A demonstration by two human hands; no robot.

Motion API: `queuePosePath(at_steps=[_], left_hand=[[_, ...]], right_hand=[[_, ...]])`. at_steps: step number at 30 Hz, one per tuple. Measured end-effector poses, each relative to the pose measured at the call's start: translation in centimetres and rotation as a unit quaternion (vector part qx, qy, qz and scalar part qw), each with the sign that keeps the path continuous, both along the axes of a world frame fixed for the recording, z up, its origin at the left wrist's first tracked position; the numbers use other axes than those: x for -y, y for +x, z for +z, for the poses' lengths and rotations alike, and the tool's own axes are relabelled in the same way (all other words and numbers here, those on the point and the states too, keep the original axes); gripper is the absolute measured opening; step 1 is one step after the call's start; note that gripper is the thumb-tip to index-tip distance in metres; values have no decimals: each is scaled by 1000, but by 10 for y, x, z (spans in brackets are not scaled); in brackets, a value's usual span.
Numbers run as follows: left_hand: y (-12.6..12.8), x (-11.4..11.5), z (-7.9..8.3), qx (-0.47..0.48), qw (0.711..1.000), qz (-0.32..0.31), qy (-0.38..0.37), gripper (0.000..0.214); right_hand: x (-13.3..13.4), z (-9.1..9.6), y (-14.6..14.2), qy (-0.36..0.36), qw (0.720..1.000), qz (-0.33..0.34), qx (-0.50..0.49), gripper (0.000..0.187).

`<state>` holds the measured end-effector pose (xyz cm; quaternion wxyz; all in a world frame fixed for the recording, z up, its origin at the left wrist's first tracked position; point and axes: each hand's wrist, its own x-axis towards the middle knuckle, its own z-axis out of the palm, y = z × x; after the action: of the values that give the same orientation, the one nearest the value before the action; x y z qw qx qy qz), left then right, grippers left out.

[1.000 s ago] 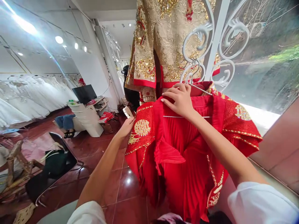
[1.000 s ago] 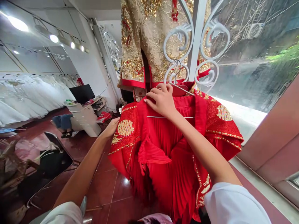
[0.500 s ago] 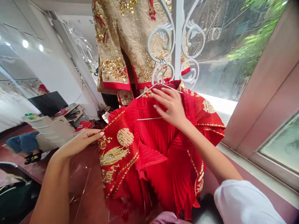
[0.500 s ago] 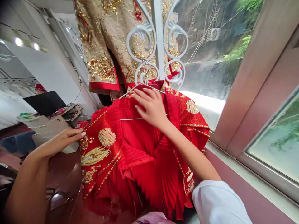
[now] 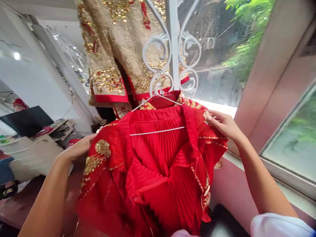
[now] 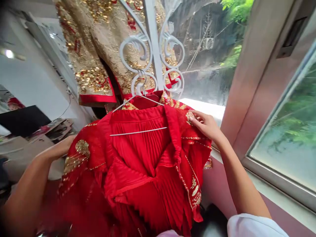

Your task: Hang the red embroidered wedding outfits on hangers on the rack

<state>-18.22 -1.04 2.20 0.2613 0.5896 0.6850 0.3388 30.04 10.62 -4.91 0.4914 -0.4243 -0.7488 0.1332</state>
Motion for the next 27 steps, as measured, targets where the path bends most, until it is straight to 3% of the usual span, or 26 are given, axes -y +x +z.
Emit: queuePosePath(at_steps=[2,4,6,8,11,14,16,17,20,23,27], left_hand=[[4,-3,0,-47,997,32,49,21],[13,-4,12,-63,988,70,122,16],[32,-7,27,-111,977,64,168,20],[59,-11,37,-213,961,16,174,26],[104,-18,32,-378,903,-16,205,42],[136,-17,13,-492,806,142,297,54],[148,-10,1,-548,759,218,277,55],[151,-5,-3,-566,753,225,248,54],[152,5,-8,-583,761,207,194,47],[141,9,2,-574,781,177,172,34],[119,5,28,-427,890,79,142,25]], right_hand=[[3,-12,13,-57,997,29,-45,45],[4,-19,20,-63,994,44,-76,46],[4,-18,20,6,996,1,-89,47],[4,-8,13,109,991,-59,-59,45],[6,18,-5,196,979,-41,48,38],[4,43,-26,191,972,31,135,40],[-1,54,-39,172,971,51,159,45],[-5,57,-44,160,972,53,164,47],[-15,60,-55,137,973,28,185,58],[-22,56,-60,166,966,-5,199,61],[-27,49,-62,230,951,10,206,43]])
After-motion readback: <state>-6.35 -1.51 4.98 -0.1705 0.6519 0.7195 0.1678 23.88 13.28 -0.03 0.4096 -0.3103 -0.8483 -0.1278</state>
